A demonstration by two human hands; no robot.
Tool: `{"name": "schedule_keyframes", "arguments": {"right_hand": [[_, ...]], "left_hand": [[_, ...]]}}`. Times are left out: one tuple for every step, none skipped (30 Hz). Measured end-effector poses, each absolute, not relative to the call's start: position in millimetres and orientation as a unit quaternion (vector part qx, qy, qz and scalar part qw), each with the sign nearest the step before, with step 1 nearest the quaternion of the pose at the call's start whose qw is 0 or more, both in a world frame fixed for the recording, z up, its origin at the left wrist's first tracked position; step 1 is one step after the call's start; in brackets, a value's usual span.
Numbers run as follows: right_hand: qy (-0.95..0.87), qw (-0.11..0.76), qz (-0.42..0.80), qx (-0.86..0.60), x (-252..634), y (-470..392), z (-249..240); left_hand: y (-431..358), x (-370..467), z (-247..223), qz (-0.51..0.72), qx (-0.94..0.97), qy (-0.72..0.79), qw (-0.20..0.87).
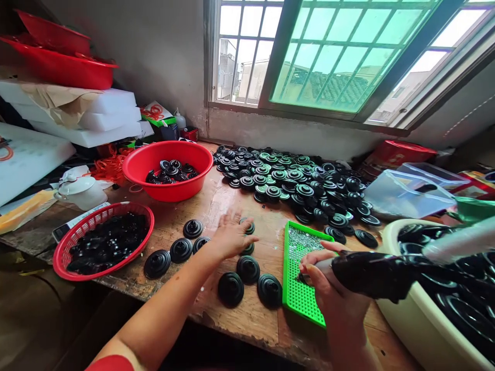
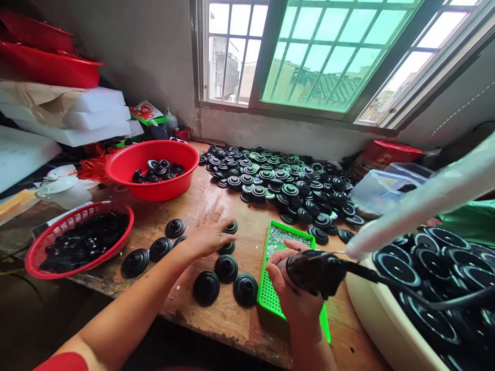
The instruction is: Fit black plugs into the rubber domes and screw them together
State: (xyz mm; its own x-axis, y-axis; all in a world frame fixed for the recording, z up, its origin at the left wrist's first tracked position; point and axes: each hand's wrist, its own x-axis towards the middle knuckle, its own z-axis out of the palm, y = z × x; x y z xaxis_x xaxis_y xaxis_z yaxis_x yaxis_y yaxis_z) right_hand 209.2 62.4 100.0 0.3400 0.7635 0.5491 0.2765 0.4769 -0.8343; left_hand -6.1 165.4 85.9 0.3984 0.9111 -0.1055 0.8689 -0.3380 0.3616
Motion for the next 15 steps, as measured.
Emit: {"name": "schedule_keyframes", "arguments": {"right_hand": [[-0.538,0.671,0.188,-0.474,213.8,61.8,101.0],[-0.532,0.678,0.192,-0.469,218.3,61.3,102.3],[-0.525,0.685,0.192,-0.467,222.6,60.9,103.9],[-0.517,0.692,0.19,-0.467,226.2,60.5,105.6],[-0.508,0.698,0.187,-0.469,228.9,60.2,107.2],[-0.499,0.702,0.182,-0.475,230.7,60.0,108.4],[-0.492,0.703,0.175,-0.483,231.4,59.8,109.0],[-0.487,0.703,0.17,-0.49,231.3,59.6,108.8],[-0.485,0.701,0.17,-0.494,230.5,59.3,107.8],[-0.486,0.7,0.171,-0.494,229.3,58.9,106.1],[-0.489,0.699,0.174,-0.492,227.8,58.4,103.8],[-0.494,0.695,0.179,-0.491,226.3,57.8,101.3],[-0.5,0.69,0.183,-0.491,224.8,57.2,98.8],[-0.506,0.683,0.188,-0.492,223.4,56.6,96.5],[-0.513,0.677,0.191,-0.492,222.1,56.1,94.6]], "left_hand": [[160.9,-24.6,86.6,0.07,0.801,0.573,0.162],[156.2,-45.1,85.4,0.084,0.772,0.62,0.107],[151.5,-66.0,82.2,0.085,0.742,0.663,0.057],[147.0,-86.0,77.3,0.07,0.715,0.695,0.028],[142.9,-103.6,71.2,0.05,0.696,0.716,0.016],[139.2,-117.7,64.6,0.033,0.685,0.727,0.019],[136.0,-127.7,58.2,0.023,0.683,0.729,0.031],[133.5,-133.5,52.5,0.02,0.686,0.726,0.046],[131.6,-135.2,47.9,0.025,0.691,0.72,0.06],[130.5,-133.4,44.6,0.033,0.696,0.713,0.07],[130.1,-129.0,42.6,0.042,0.703,0.706,0.076],[130.3,-122.6,41.5,0.048,0.709,0.699,0.08],[130.9,-115.0,41.2,0.051,0.715,0.693,0.082],[131.9,-106.6,41.3,0.053,0.72,0.687,0.083],[132.8,-97.9,41.7,0.055,0.725,0.681,0.084]]}}
